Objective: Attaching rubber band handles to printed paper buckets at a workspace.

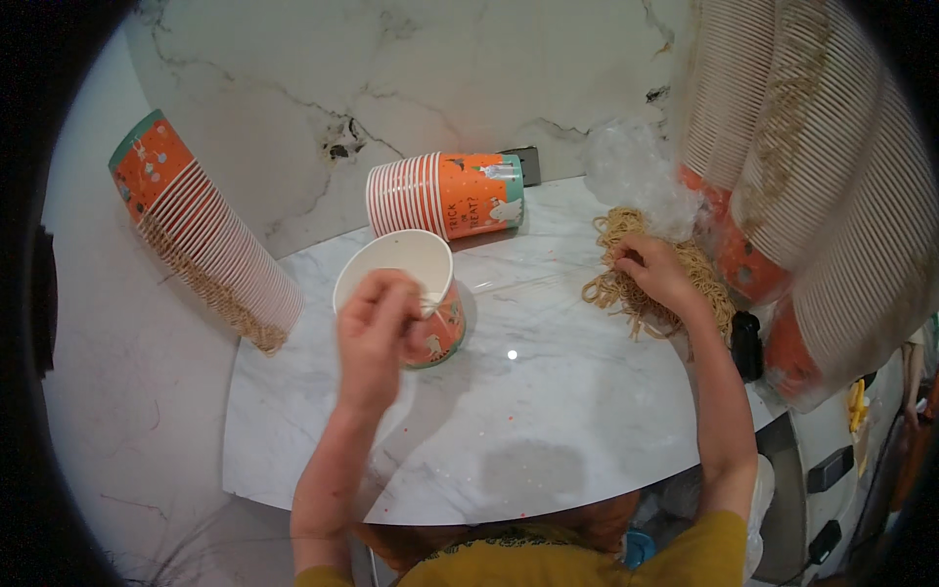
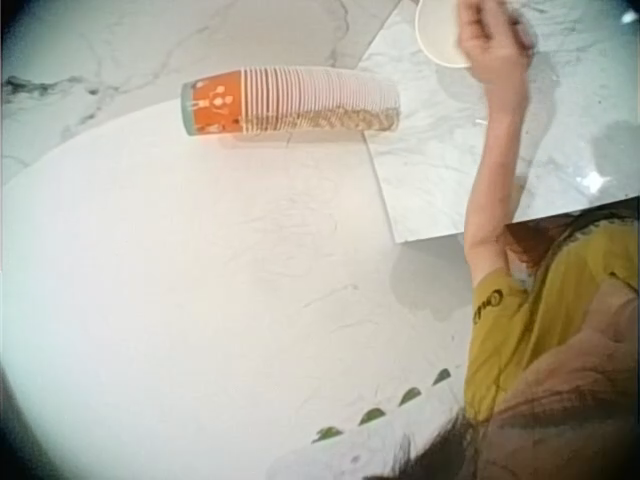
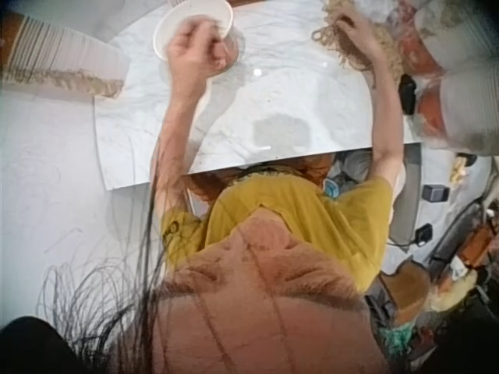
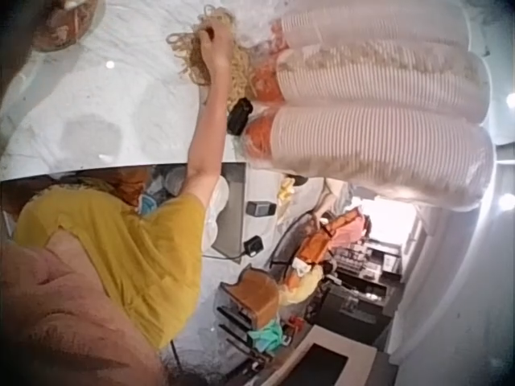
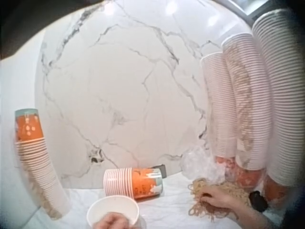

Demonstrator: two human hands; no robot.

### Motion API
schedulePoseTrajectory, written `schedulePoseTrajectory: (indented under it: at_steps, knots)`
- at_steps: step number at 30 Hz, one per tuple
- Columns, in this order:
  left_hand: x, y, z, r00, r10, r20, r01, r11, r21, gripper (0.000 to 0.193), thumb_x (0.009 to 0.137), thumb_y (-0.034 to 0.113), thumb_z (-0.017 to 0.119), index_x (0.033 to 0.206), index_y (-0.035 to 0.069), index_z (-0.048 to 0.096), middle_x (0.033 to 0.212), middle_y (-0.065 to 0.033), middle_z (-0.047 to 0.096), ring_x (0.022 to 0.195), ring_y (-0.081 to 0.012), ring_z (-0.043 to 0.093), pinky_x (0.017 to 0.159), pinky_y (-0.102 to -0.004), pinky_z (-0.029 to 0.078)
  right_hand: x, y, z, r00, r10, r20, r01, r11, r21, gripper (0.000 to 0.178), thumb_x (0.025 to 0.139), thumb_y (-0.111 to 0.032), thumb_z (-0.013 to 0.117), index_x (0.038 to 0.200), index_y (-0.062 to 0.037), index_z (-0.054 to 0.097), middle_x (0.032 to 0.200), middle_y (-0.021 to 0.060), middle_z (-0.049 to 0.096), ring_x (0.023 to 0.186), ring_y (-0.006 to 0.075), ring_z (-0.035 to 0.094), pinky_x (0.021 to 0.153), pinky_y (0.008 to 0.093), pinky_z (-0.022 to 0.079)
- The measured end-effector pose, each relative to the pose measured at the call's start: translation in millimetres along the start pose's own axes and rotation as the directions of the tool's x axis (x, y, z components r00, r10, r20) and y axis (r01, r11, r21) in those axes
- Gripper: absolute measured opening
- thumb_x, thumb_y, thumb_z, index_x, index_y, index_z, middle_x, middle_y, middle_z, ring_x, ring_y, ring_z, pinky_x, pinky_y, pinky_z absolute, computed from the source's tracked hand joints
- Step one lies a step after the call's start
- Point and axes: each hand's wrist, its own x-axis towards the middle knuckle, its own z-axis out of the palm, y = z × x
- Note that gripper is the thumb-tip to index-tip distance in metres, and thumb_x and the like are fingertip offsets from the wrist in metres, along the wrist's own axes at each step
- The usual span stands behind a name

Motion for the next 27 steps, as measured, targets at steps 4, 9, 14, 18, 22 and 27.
schedulePoseTrajectory:
  at_steps: [4, 9, 14, 18, 22, 27]
  knots:
    - [0, 46, -71, 0.913, 0.378, -0.154, -0.386, 0.922, -0.031, 0.014, 0.103, 0.011, 0.055, 0.095, 0.000, 0.060, 0.086, -0.0042, 0.057, 0.055, -0.0057, 0.040, 0.049, -0.0209, 0.031, -1, 10, 1, 1.000, 0.011, -0.023, -0.012, 0.997, -0.070, 0.011, 0.089, -0.006, 0.067, 0.098, -0.0023, 0.065, 0.092, 0.0138, 0.067, 0.084, 0.0297, 0.064, 0.076, 0.0401, 0.050]
    - [-38, 76, -100, 0.931, 0.337, -0.142, -0.364, 0.890, -0.275, 0.010, 0.102, 0.008, 0.054, 0.098, 0.001, 0.059, 0.084, -0.0057, 0.055, 0.052, -0.0075, 0.039, 0.045, -0.0210, 0.032, -5, -9, 17, 0.996, -0.076, -0.050, 0.056, 0.944, -0.326, 0.014, 0.088, -0.007, 0.068, 0.101, -0.0029, 0.065, 0.111, 0.0131, 0.065, 0.094, 0.0327, 0.066, 0.082, 0.0450, 0.052]
    - [-49, 30, -55, 0.989, -0.132, 0.064, 0.136, 0.988, -0.067, 0.013, 0.101, 0.012, 0.059, 0.102, 0.000, 0.064, 0.078, -0.0044, 0.061, 0.055, -0.0107, 0.054, 0.048, -0.0251, 0.040, -11, -51, 33, 0.922, -0.338, -0.192, 0.190, 0.822, -0.537, 0.014, 0.088, -0.008, 0.070, 0.102, -0.0048, 0.066, 0.119, 0.0117, 0.061, 0.096, 0.0313, 0.068, 0.081, 0.0450, 0.055]
    - [-36, 7, -30, 0.946, -0.321, 0.052, 0.325, 0.926, -0.194, 0.013, 0.100, 0.013, 0.061, 0.097, 0.001, 0.064, 0.074, -0.0031, 0.061, 0.052, -0.0104, 0.051, 0.046, -0.0233, 0.037, -18, -102, 50, 0.890, -0.430, -0.154, 0.413, 0.901, -0.131, 0.016, 0.088, -0.003, 0.073, 0.103, -0.0043, 0.068, 0.110, 0.0114, 0.064, 0.088, 0.0269, 0.069, 0.072, 0.0350, 0.057]
    - [-31, -14, -24, 0.876, -0.429, 0.218, 0.481, 0.807, -0.342, 0.014, 0.100, 0.017, 0.062, 0.098, 0.004, 0.065, 0.081, -0.0024, 0.061, 0.057, -0.0093, 0.053, 0.049, -0.0215, 0.038, -35, -158, 58, 0.868, -0.472, -0.155, 0.496, 0.839, 0.222, 0.022, 0.084, 0.004, 0.073, 0.105, -0.0030, 0.070, 0.106, 0.0119, 0.065, 0.088, 0.0242, 0.068, 0.071, 0.0334, 0.056]
    - [-33, -19, -23, 0.865, -0.458, 0.203, 0.500, 0.763, -0.410, 0.014, 0.101, 0.017, 0.062, 0.100, 0.003, 0.064, 0.082, -0.0018, 0.059, 0.059, -0.0066, 0.047, 0.050, -0.0195, 0.035, -30, -174, 69, 0.811, -0.570, -0.134, 0.584, 0.774, 0.246, 0.029, 0.081, 0.004, 0.075, 0.109, -0.0055, 0.071, 0.100, 0.0085, 0.064, 0.080, 0.0228, 0.067, 0.064, 0.0342, 0.054]
